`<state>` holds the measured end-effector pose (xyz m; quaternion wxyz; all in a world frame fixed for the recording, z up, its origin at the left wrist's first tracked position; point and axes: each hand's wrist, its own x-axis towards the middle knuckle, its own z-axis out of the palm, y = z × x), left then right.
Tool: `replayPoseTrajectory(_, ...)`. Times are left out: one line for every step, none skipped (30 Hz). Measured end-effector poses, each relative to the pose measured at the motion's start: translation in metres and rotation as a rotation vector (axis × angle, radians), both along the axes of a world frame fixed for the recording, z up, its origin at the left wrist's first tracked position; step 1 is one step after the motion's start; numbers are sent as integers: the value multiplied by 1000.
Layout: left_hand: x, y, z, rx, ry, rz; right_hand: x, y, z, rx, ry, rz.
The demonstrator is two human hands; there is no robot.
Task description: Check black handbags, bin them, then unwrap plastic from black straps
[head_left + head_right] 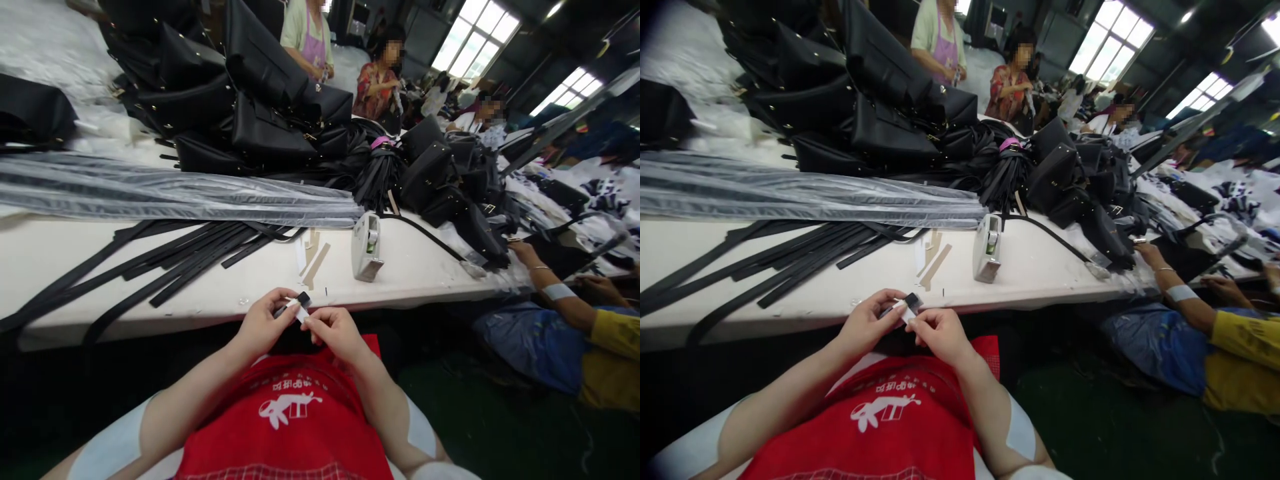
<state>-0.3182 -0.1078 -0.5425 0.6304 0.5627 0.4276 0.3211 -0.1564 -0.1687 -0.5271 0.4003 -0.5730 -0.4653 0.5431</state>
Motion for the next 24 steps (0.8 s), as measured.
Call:
replayPoseTrajectory(-1, 0, 0, 17, 10, 9, -2, 2, -5, -19, -12, 16)
replayPoseTrajectory(-2, 0, 0, 34, 20, 19, -3, 5, -10, -31, -20, 29)
replayPoseTrajectory(-3, -1, 0, 47, 27, 26, -3, 7, -14, -39, -23, 41)
replayPoseTrajectory(-4, -1, 1, 57, 30, 33, -4, 10, -17, -45, -18, 53)
replayPoseTrajectory(-4, -2, 1, 59, 28, 36, -4, 12, -19, -51, -9, 64)
replayPoseTrajectory(-5, -2, 1, 55, 26, 36, -5, 13, -20, -55, 1, 70)
replayPoseTrajectory(-5, -3, 2, 46, 27, 34, -5, 14, -21, -60, 11, 73)
replayPoseTrajectory(-5, -3, 2, 35, 30, 33, -5, 15, -21, -65, 21, 75)
replayPoseTrajectory(-5, -3, 3, 23, 36, 34, -5, 15, -21, -66, 33, 79)
replayPoseTrajectory(-4, -3, 3, 17, 44, 41, -5, 14, -21, -62, 51, 85)
replayPoseTrajectory(-4, -3, 2, 17, 50, 57, -5, 14, -21, -54, 74, 95)
replayPoseTrajectory(-3, -3, 1, 21, 52, 79, -5, 13, -21, -41, 100, 105)
replayPoseTrajectory(-3, -3, 0, 28, 53, 101, -5, 12, -22, -28, 125, 112)
replayPoseTrajectory(-2, -3, -1, 39, 55, 122, -6, 12, -22, -13, 137, 111)
replayPoseTrajectory(-1, -3, -2, 56, 60, 141, -6, 12, -22, 3, 129, 100)
replayPoseTrajectory(-1, -4, -2, 79, 72, 158, -8, 12, -23, 20, 103, 82)
replayPoseTrajectory(0, -4, -1, 110, 92, 170, -10, 13, -23, 42, 70, 54)
replayPoseTrajectory(0, -5, 0, 155, 122, 176, -13, 14, -23, 65, 43, 23)
replayPoseTrajectory(0, -6, 2, 212, 158, 176, -16, 15, -23, 87, 35, -10)
replayPoseTrajectory(0, -8, 4, 279, 196, 171, -19, 16, -22, 103, 50, -44)
replayPoseTrajectory(-1, -10, 6, 349, 231, 161, -23, 16, -21, 110, 86, -78)
replayPoseTrajectory(-2, -12, 7, 418, 258, 153, -26, 16, -19, 107, 135, -105)
replayPoseTrajectory(-4, -13, 7, 479, 277, 144, -30, 16, -18, 94, 186, -130)
replayPoseTrajectory(-6, -14, 5, 535, 286, 136, -32, 15, -17, 75, 230, -154)
